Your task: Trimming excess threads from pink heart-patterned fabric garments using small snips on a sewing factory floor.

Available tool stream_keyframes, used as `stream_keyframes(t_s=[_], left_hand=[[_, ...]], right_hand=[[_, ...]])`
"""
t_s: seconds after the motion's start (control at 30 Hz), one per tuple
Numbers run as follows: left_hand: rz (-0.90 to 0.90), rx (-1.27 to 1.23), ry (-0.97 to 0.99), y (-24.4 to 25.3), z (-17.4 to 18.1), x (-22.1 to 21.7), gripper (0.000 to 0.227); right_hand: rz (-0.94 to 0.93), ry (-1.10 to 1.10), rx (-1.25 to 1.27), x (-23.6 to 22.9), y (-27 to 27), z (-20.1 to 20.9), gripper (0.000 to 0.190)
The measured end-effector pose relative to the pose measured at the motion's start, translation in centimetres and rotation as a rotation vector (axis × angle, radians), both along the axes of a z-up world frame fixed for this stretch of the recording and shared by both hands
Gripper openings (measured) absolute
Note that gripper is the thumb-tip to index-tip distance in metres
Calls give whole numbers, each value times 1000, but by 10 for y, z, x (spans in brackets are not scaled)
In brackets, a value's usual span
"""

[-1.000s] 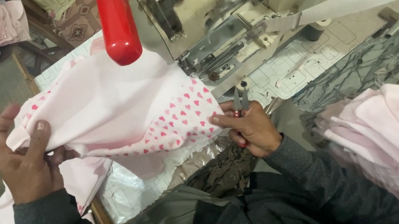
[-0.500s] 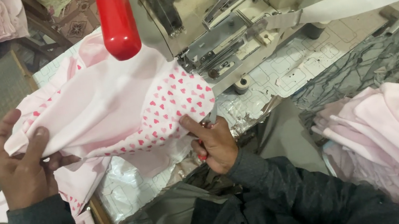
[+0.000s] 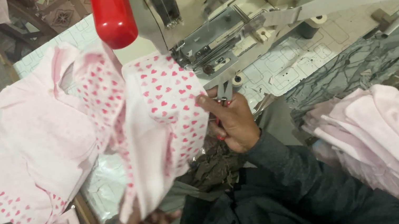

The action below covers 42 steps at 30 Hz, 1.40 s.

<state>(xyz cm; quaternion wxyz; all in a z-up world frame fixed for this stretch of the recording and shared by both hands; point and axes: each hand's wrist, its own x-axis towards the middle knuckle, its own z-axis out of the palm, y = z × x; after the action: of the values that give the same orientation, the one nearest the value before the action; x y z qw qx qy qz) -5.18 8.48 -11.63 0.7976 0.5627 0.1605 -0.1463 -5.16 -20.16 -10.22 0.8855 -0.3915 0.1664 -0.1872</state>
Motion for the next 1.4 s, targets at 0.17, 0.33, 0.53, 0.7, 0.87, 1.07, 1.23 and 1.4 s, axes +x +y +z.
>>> stream_keyframes(t_s=[0.17,0.33,0.53,0.7,0.87,1.07,1.23,1.4], left_hand=[[-117,-22,23,-35,21,-33,37],[-193,99,-58,-56,45,-29,40],[-333,116,-45,-73,57,-19,35],[-469,509,-273,-41,68,40,43],[-449,1042,-1367,-36,24,180,98],[-449,1400,-1845,-73,-29,254,38],[-572,1524,-1889,-9,71,212,18],[-558,1832,-1469,82,99,115,20]], right_hand=[[-72,82,-99,-4,-15,11,14],[-71,7,-204,-7,-23,5,21],[-128,121,-204,-4,-25,21,17],[-132,4,-395,1,-25,7,21],[-335,293,-682,-2,-10,49,31],[-10,-135,-1170,-90,18,27,51],[136,-156,-1449,-60,43,17,44],[-124,-254,-1392,2,61,54,21]])
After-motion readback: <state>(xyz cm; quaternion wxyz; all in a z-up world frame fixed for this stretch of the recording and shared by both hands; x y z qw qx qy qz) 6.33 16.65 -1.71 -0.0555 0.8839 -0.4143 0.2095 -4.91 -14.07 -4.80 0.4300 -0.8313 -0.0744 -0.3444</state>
